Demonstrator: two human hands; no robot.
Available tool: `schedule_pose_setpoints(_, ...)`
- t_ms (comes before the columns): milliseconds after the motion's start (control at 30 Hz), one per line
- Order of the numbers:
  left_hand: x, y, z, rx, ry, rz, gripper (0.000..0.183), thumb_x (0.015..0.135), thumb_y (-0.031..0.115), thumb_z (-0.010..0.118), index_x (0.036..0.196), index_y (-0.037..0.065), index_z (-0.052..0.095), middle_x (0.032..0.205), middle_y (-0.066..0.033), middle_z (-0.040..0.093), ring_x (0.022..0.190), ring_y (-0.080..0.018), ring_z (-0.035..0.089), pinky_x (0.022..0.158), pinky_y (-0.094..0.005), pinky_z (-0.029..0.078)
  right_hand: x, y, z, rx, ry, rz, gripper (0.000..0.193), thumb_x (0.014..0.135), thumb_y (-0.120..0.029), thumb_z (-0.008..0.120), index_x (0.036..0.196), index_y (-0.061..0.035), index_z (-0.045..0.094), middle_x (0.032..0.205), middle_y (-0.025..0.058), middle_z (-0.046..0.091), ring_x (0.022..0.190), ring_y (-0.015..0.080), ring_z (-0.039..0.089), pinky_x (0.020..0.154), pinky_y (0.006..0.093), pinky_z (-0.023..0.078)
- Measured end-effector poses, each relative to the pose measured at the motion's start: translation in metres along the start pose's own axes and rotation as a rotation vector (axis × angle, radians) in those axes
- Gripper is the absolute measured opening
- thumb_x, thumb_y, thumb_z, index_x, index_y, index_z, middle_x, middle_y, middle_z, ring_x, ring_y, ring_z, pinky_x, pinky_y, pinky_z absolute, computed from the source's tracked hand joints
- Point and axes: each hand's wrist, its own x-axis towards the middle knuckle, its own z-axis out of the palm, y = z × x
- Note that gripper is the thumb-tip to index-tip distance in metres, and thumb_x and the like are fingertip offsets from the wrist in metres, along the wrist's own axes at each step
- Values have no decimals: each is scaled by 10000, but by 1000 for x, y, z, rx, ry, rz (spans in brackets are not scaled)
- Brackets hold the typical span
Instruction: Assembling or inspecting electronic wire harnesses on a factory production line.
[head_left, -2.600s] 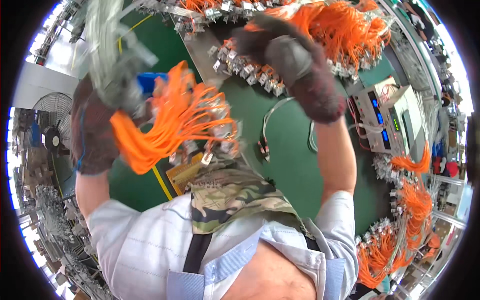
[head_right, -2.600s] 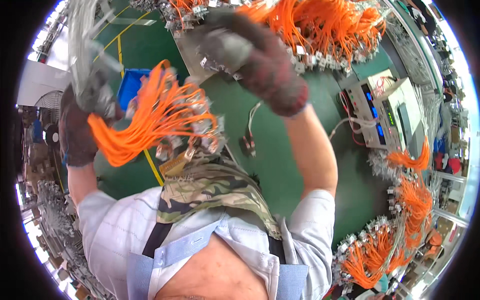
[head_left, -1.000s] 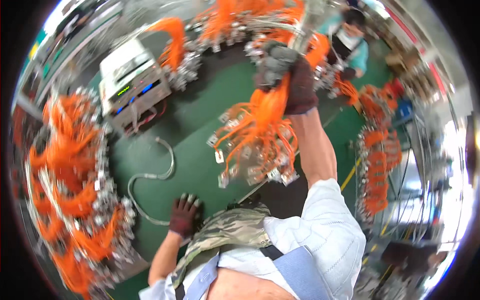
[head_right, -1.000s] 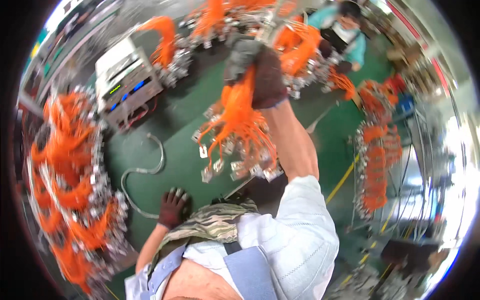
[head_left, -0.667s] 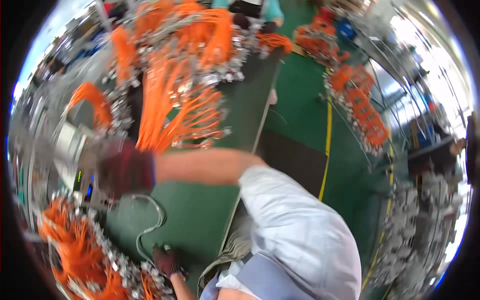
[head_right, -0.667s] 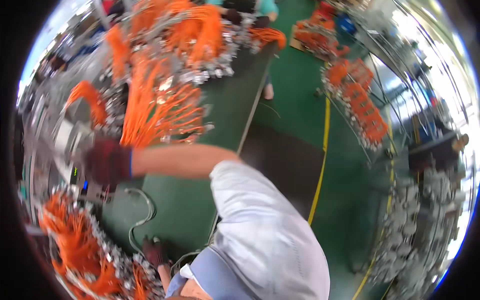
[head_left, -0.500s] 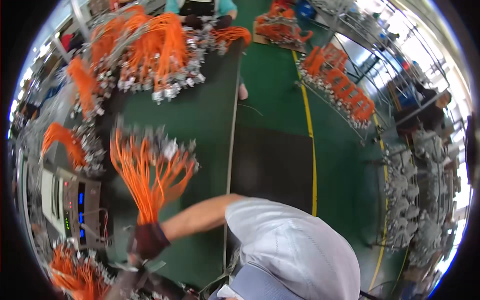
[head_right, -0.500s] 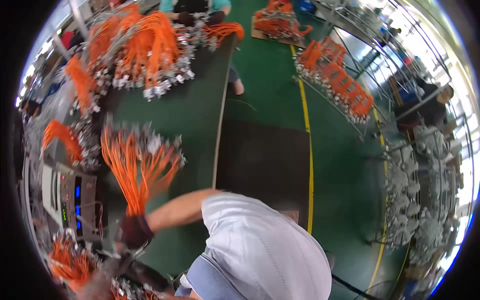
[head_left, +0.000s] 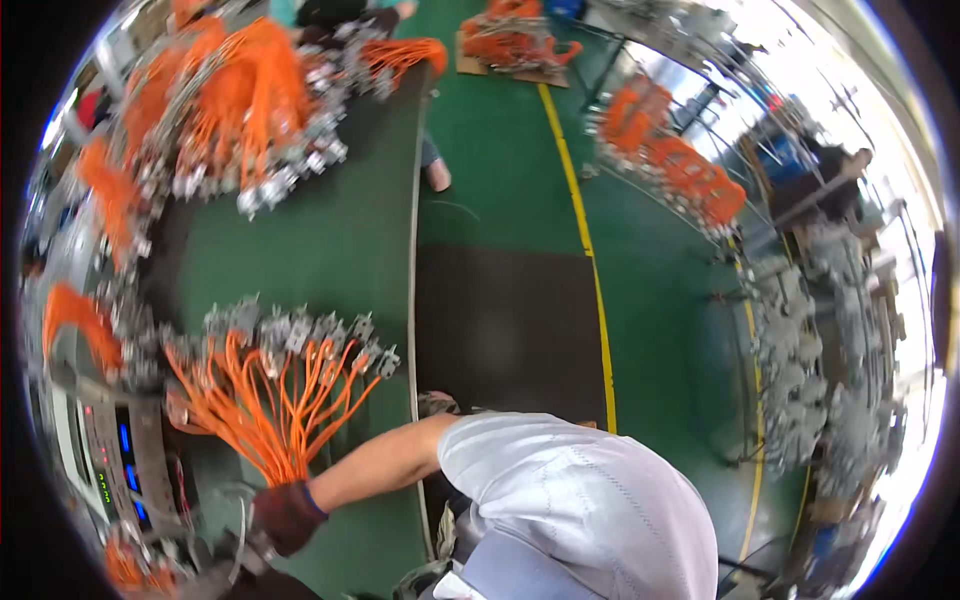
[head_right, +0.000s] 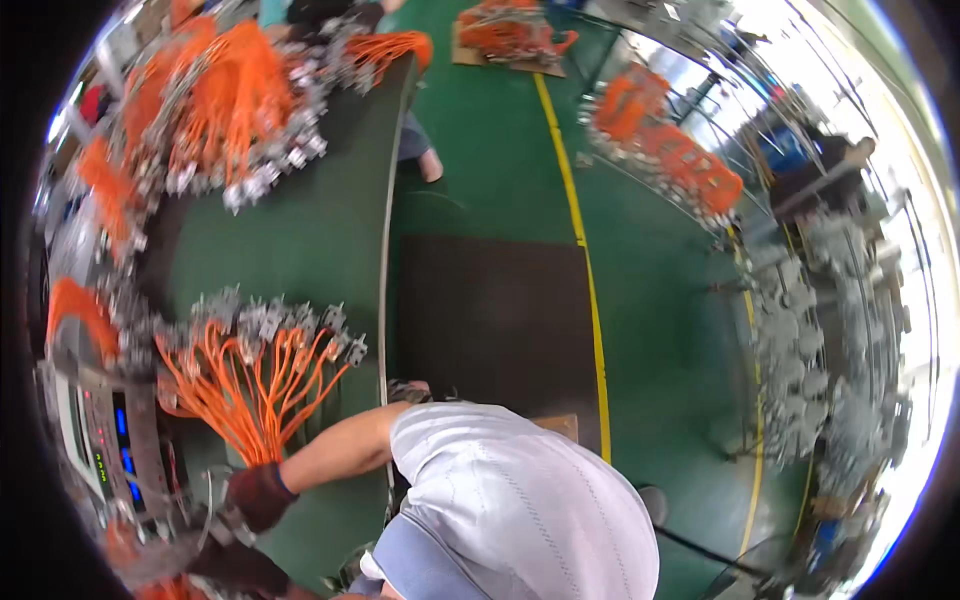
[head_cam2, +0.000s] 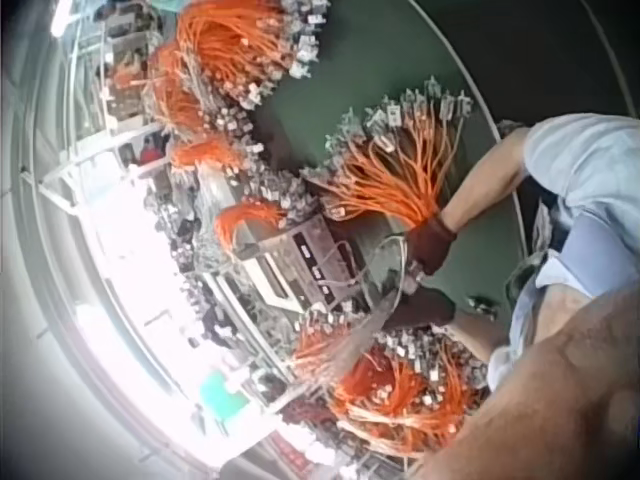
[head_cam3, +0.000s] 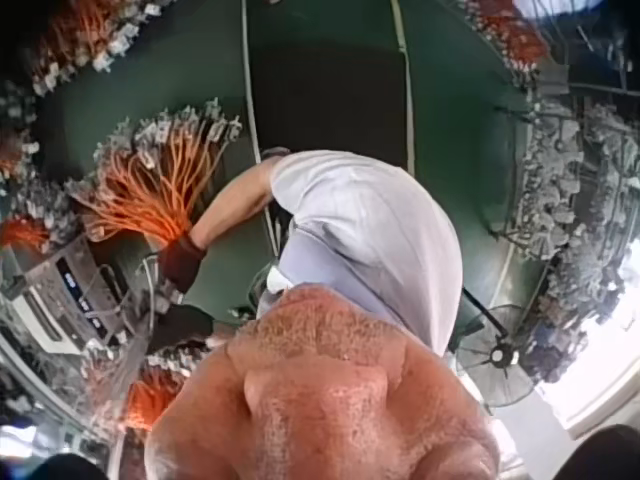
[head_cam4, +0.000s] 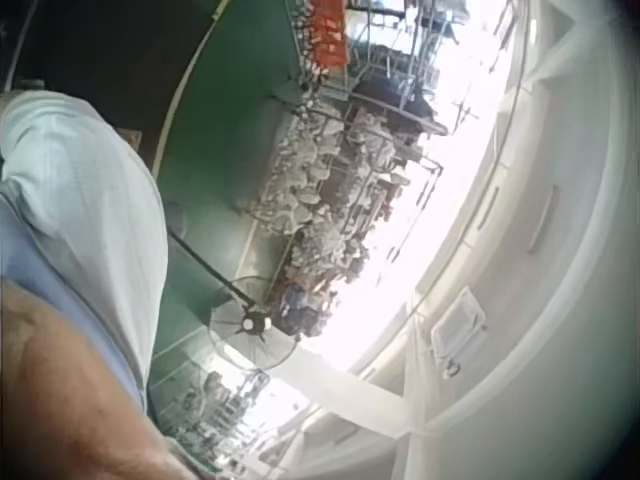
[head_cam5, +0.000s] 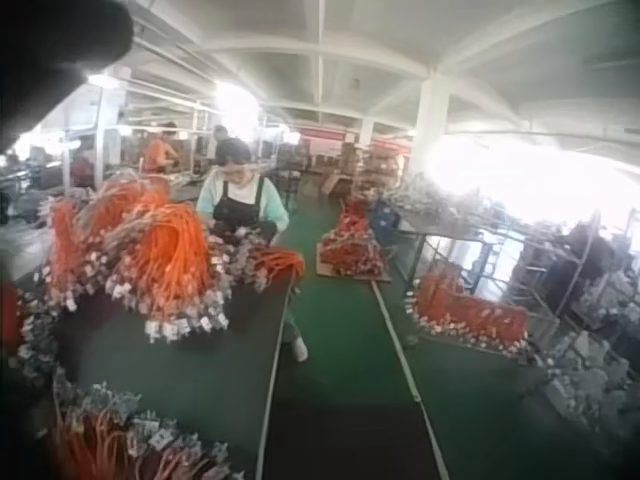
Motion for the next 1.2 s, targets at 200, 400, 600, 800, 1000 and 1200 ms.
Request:
schedule_pose_setpoints(200,-1,0,15,64,-18,214,541,933,83,691,1426,-7,484,1302,-146,624,991,-255,676,834,-412,566,-10,76,20,-67,37,-235,380,898,-271,556,1241,-216,711,1086,120,755,910,334,741,807,470,594)
schedule_pose_setpoints(400,-4,46,-17,209,99,253,662,858,59,807,1437,17,488,1239,-131,670,946,-190,706,795,-355,599,-23,28,0,-64,-21,-49,333,835,-217,661,1154,-186,752,1073,128,760,969,365,722,860,463,596)
schedule_pose_setpoints(600,9,83,-48,188,45,215,347,886,239,744,1194,85,702,1247,-160,680,1191,-391,607,995,-551,488,-15,25,2,-34,-118,-47,323,842,-233,685,1154,-174,749,1042,135,762,943,369,728,827,450,596)
schedule_pose_setpoints(800,61,113,-43,-675,-42,-57,196,873,118,729,1030,3,711,925,-97,738,743,-207,696,680,-382,552,-14,33,6,41,86,-81,349,817,-223,701,1149,-117,713,993,170,755,916,385,729,798,464,593)
schedule_pose_setpoints(1000,116,120,-51,-16,-240,454,231,1000,267,664,1106,62,679,801,45,584,732,-77,605,594,-242,478,-16,40,9,112,94,18,240,793,-179,700,1000,-59,686,871,176,704,777,354,688,728,447,559)
schedule_pose_setpoints(1200,156,207,27,591,-683,399,154,983,90,581,898,44,700,765,-125,650,811,-208,694,634,-314,570,-3,35,8,338,67,263,234,806,-238,704,973,-77,672,866,196,710,831,397,701,760,467,553)
